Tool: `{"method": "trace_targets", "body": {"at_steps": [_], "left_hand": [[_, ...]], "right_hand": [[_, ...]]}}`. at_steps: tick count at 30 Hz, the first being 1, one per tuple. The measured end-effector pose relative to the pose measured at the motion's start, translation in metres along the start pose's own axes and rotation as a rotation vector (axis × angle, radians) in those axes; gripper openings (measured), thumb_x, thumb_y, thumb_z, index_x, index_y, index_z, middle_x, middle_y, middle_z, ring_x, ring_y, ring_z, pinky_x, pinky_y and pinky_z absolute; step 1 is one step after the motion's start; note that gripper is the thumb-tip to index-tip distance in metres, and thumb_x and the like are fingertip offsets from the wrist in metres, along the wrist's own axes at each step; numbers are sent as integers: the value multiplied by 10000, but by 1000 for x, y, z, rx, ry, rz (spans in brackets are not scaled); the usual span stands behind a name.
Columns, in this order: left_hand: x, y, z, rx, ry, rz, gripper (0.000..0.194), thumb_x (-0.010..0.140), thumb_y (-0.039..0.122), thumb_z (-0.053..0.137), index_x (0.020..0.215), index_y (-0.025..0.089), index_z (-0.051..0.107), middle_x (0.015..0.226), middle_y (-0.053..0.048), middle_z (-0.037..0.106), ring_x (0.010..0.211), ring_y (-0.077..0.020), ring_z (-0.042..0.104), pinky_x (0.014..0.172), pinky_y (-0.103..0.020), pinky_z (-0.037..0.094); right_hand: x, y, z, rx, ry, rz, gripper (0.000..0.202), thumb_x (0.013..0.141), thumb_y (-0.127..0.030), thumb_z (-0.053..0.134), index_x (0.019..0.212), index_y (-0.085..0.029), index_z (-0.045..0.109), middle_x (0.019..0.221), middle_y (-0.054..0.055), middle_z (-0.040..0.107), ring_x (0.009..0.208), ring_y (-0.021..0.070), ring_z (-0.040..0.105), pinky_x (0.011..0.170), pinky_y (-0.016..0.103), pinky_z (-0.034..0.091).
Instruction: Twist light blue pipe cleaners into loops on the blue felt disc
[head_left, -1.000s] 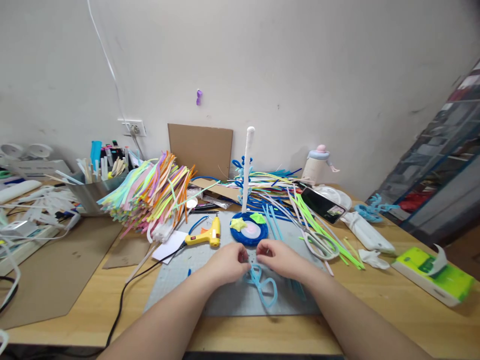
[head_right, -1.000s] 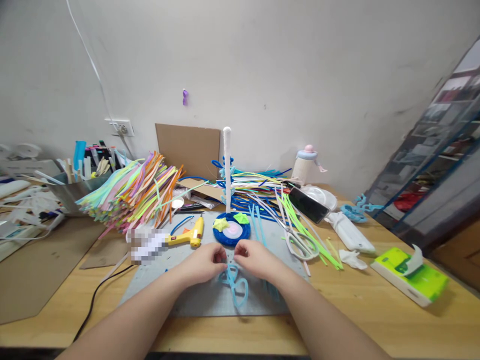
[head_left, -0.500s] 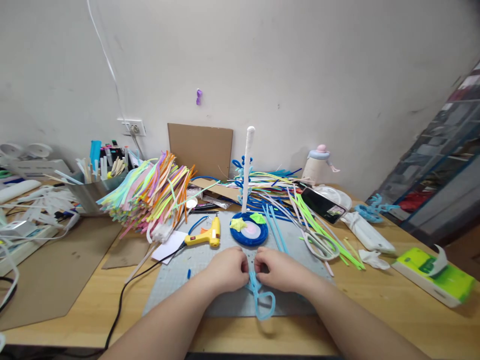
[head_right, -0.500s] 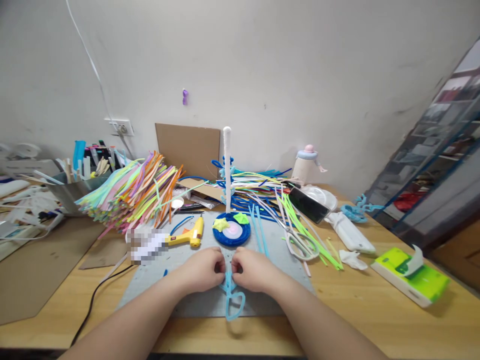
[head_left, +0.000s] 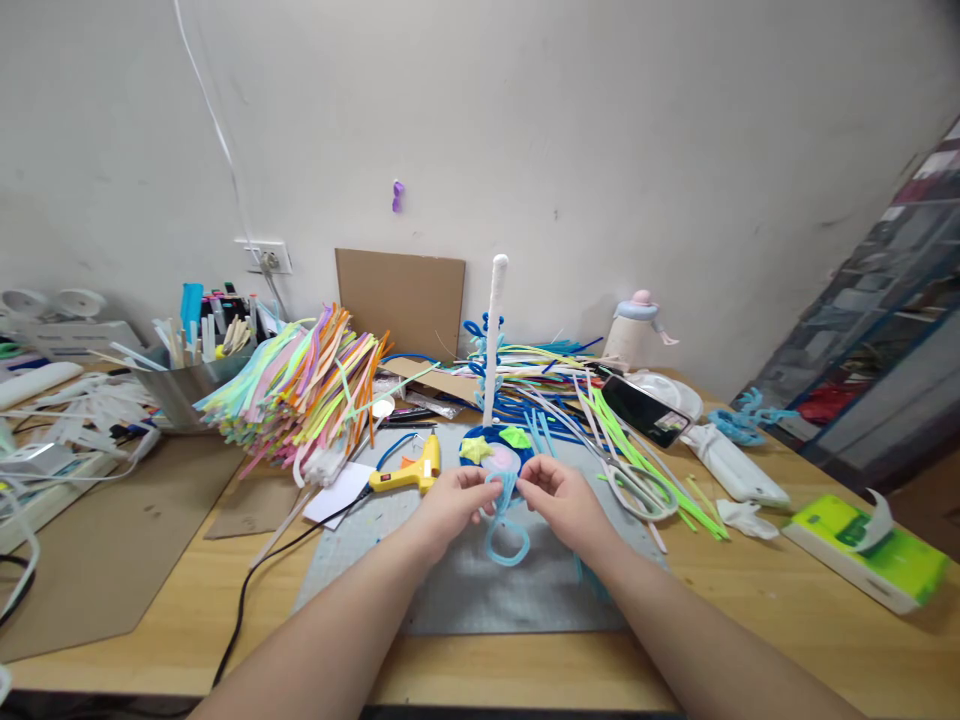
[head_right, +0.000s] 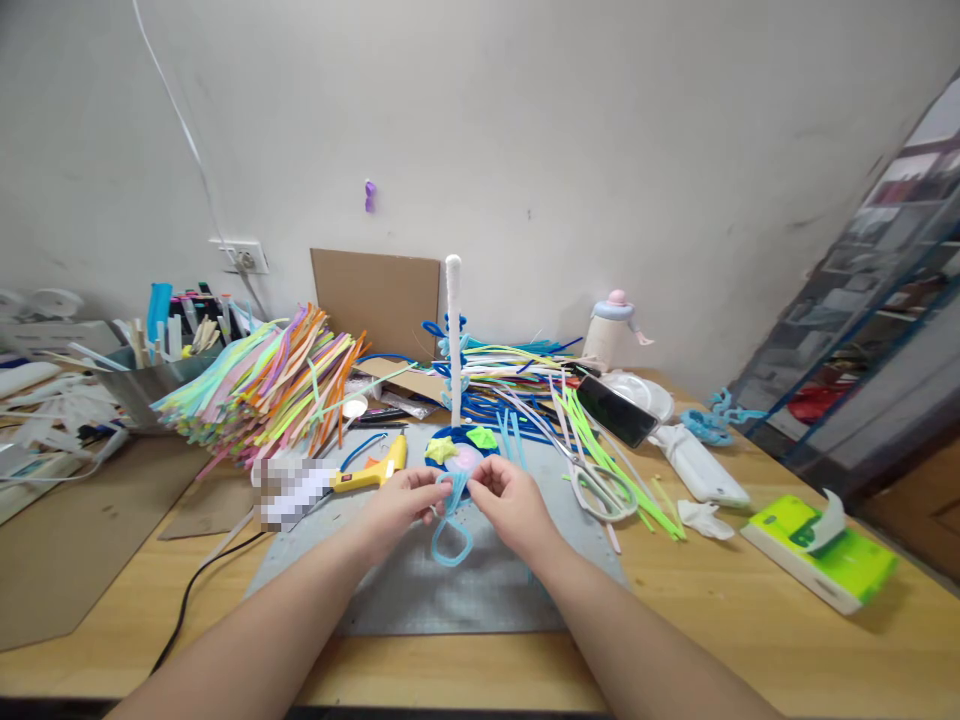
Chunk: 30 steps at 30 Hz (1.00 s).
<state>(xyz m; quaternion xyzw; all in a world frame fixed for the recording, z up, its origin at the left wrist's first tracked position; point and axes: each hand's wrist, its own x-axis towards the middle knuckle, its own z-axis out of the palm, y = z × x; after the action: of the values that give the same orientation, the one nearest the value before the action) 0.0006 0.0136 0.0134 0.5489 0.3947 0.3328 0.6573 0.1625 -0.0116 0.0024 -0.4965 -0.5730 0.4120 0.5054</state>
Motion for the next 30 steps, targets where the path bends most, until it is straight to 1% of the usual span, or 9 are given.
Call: {"method": "trace_targets", "body": {"at_steps": [3, 7, 10, 16, 21, 24, 26, 28, 30], "left_hand": [[-2, -3, 0, -12, -30, 14, 252, 591, 342, 693, 665, 131, 577, 551, 24, 519, 476, -63, 426, 462, -189, 290], [-1, -5, 0, -25, -19, 75, 266, 590, 344, 702, 673, 136, 559, 551, 31, 516, 479, -64, 432, 461, -187, 289], [0, -6, 0, -46, -13, 88, 279, 575, 330, 715, 684, 137, 545, 556, 30, 521, 478, -65, 438, 454, -186, 289], [0, -5, 0, -66, -23, -2, 219, 606, 302, 676, 678, 130, 562, 548, 24, 523, 462, -61, 434, 453, -189, 296], [1, -6, 1, -54, -67, 15, 230, 559, 258, 705, 695, 128, 571, 573, 17, 543, 479, -68, 449, 469, -193, 297], [-1, -5, 3, -122, -118, 132, 275, 575, 262, 714, 765, 147, 552, 663, 6, 565, 581, -92, 501, 545, -205, 350], [-4, -2, 5, -108, -161, 240, 247, 619, 257, 691, 790, 159, 542, 722, -3, 569, 656, -109, 519, 618, -223, 377], [-9, 1, 7, 25, -156, 339, 182, 672, 248, 649, 799, 166, 549, 737, -5, 557, 674, -112, 505, 634, -226, 373], [-13, 3, 8, 217, -86, 433, 125, 696, 242, 625, 782, 173, 567, 703, 7, 527, 637, -104, 462, 598, -216, 349]], "right_hand": [[-3, -4, 3, 62, -35, 8, 185, 694, -346, 609, 681, -182, 525, 604, -30, 503, 537, 101, 455, 500, 229, 371], [-6, -9, 8, 178, -116, 96, 254, 676, -399, 632, 789, -180, 574, 643, -18, 554, 530, 94, 463, 480, 219, 369], [-7, -9, 10, 209, -168, 134, 264, 661, -395, 654, 776, -164, 596, 647, -16, 570, 519, 83, 454, 474, 210, 348], [-4, 1, 8, 258, -75, 159, 242, 677, -379, 650, 748, -157, 586, 588, -28, 555, 473, 71, 439, 447, 198, 307], [-5, -1, 8, 401, -68, 220, 255, 663, -380, 666, 767, -160, 592, 626, -8, 603, 503, 93, 501, 482, 213, 363], [-6, -5, 6, 563, -135, 320, 213, 670, -330, 665, 780, -161, 596, 660, -2, 607, 511, 93, 507, 464, 202, 360], [-7, -6, 4, 654, -182, 440, 178, 691, -311, 640, 781, -162, 600, 624, -9, 587, 482, 86, 489, 440, 193, 342], [-6, -4, 2, 729, -232, 567, 170, 723, -313, 598, 782, -153, 606, 596, -6, 574, 475, 88, 490, 457, 201, 357], [-5, -2, 1, 805, -284, 647, 177, 749, -310, 561, 775, -142, 609, 571, -3, 561, 484, 93, 497, 490, 212, 377]]}}
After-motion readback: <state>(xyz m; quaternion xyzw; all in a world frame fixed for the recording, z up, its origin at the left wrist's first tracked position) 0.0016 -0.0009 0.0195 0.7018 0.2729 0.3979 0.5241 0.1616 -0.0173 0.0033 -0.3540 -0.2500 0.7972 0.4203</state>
